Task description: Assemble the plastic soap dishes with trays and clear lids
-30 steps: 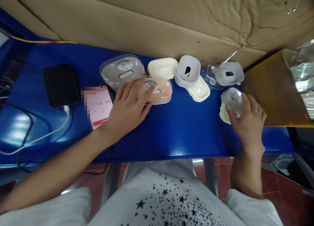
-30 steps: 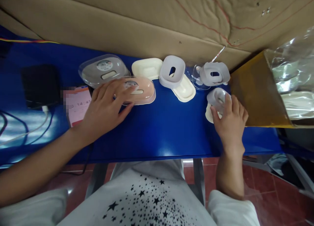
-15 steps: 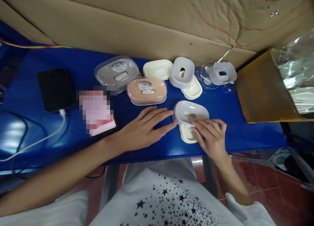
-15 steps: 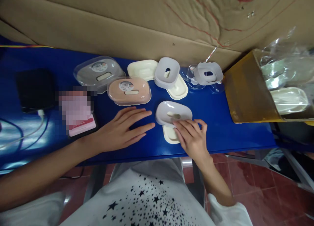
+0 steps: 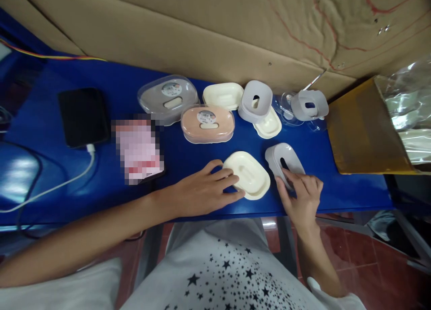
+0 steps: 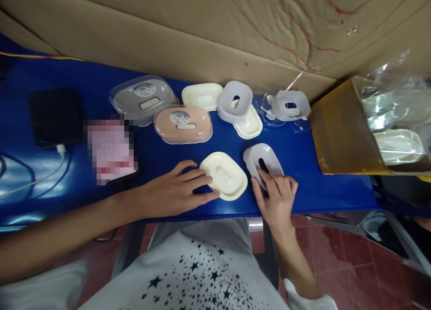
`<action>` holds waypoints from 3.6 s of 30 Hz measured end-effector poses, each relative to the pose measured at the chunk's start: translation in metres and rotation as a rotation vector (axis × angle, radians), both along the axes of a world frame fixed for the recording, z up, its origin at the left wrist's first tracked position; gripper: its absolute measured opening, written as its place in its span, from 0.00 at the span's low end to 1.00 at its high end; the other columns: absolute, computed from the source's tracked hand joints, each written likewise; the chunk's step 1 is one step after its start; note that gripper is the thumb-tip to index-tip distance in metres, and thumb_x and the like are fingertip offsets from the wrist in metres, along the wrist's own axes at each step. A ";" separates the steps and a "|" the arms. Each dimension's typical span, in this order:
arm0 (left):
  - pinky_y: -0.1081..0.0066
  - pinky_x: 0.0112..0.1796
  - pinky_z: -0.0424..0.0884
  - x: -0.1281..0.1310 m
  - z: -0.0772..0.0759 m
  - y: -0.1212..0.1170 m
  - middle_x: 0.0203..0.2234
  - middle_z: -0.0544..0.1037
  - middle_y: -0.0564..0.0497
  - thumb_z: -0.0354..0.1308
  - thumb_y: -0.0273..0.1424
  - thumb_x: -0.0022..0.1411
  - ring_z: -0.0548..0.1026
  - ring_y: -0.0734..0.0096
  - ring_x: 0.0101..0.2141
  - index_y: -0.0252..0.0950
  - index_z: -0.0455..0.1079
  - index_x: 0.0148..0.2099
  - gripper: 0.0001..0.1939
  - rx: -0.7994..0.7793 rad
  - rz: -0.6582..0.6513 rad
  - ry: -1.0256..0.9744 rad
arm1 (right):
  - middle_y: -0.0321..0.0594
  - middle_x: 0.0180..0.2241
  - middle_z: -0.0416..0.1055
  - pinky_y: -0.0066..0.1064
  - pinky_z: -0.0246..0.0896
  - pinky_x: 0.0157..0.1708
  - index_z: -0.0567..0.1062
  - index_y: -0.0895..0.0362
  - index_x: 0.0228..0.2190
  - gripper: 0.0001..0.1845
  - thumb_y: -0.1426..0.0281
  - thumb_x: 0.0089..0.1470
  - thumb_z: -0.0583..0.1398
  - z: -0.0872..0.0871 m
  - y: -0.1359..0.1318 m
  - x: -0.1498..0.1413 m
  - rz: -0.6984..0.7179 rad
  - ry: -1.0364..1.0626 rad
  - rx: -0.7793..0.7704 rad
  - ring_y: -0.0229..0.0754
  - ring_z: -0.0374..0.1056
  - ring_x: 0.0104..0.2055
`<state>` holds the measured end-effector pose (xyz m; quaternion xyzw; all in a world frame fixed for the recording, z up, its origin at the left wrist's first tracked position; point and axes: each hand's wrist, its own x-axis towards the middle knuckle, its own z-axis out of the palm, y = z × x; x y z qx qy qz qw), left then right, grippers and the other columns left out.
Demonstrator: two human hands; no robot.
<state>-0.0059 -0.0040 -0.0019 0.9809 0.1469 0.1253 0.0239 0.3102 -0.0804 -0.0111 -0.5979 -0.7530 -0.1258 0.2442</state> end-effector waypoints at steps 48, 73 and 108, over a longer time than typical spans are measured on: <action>0.58 0.54 0.73 -0.012 -0.003 0.021 0.54 0.80 0.42 0.69 0.40 0.73 0.78 0.53 0.55 0.35 0.73 0.59 0.20 0.010 0.023 -0.107 | 0.35 0.30 0.76 0.37 0.67 0.40 0.79 0.53 0.36 0.14 0.56 0.67 0.67 0.037 0.129 0.058 0.110 0.694 -0.079 0.42 0.72 0.33; 0.44 0.65 0.74 -0.016 -0.006 0.024 0.71 0.68 0.28 0.65 0.48 0.75 0.72 0.40 0.68 0.33 0.60 0.76 0.38 -0.100 0.123 -0.193 | 0.43 0.73 0.66 0.52 0.68 0.70 0.67 0.41 0.72 0.29 0.62 0.75 0.61 0.031 0.087 0.006 0.682 0.417 -0.585 0.52 0.66 0.73; 0.43 0.67 0.73 -0.017 -0.015 0.034 0.74 0.65 0.33 0.62 0.35 0.78 0.63 0.45 0.75 0.44 0.59 0.77 0.31 -0.171 0.132 -0.260 | 0.39 0.74 0.65 0.66 0.62 0.73 0.68 0.37 0.71 0.41 0.52 0.61 0.72 0.002 0.092 0.008 0.715 0.074 -0.471 0.64 0.62 0.75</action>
